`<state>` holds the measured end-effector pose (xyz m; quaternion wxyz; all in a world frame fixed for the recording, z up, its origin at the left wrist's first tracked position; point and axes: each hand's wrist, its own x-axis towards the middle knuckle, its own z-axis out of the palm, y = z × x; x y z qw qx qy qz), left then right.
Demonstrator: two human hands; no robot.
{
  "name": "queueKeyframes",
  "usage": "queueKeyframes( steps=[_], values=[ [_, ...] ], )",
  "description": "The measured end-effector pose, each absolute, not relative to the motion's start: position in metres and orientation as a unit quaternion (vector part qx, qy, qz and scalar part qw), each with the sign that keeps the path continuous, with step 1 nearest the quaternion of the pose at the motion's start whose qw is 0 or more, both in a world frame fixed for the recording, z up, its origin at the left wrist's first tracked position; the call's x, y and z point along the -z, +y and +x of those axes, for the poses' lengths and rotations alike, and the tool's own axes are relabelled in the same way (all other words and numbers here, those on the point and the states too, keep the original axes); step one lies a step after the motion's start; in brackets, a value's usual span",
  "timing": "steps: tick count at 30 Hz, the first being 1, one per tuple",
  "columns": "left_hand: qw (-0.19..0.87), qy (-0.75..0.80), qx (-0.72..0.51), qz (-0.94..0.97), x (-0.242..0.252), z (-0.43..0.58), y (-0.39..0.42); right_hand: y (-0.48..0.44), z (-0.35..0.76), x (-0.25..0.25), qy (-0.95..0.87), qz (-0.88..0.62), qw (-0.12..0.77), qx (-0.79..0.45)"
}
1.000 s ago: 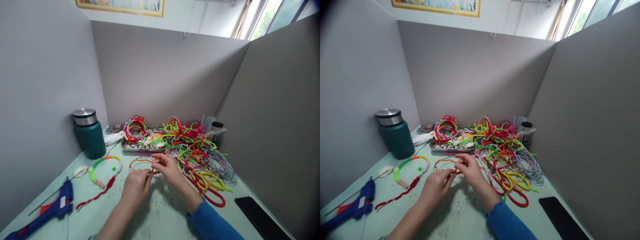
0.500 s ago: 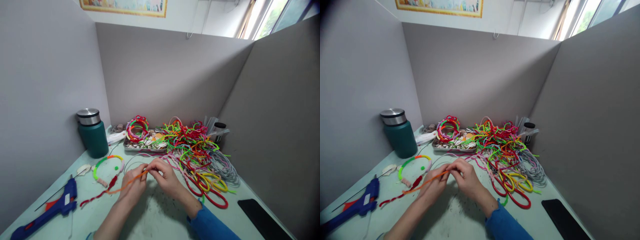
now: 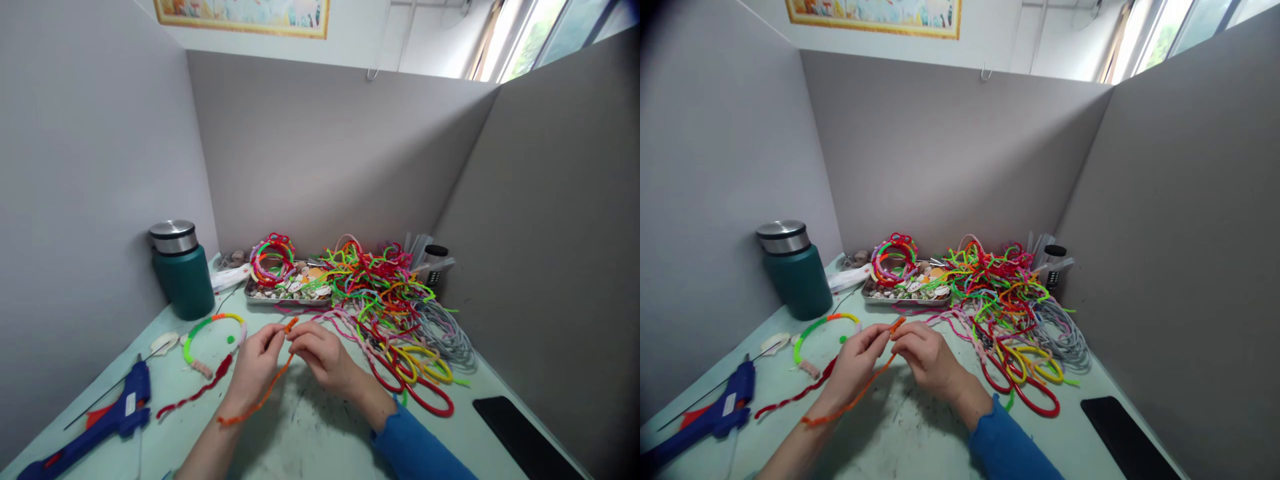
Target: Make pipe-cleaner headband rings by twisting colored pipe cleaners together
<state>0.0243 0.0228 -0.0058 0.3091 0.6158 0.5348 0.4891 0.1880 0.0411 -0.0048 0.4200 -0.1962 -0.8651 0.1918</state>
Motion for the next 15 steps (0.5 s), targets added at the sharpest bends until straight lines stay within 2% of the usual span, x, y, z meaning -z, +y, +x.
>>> queueKeyframes(
  steps=[6, 9, 13, 15],
  values=[
    [0.308, 0.549, -0.497, 0.597, 0.004, 0.026, 0.022, 0.040, 0.188, 0.008, -0.878, -0.186, 0.405, -0.174],
    [0.311, 0.547, -0.502, 0.593, 0.005, 0.024, 0.023, 0.038, 0.186, 0.007, -0.860, -0.191, 0.428, -0.199],
    [0.295, 0.549, -0.515, 0.588, 0.004, 0.023, 0.024, 0.036, 0.181, 0.006, -0.783, -0.278, 0.492, -0.262],
    [0.291, 0.551, -0.511, 0.592, 0.003, 0.024, 0.023, 0.037, 0.178, 0.008, -0.743, -0.344, 0.475, -0.323]
  ],
)
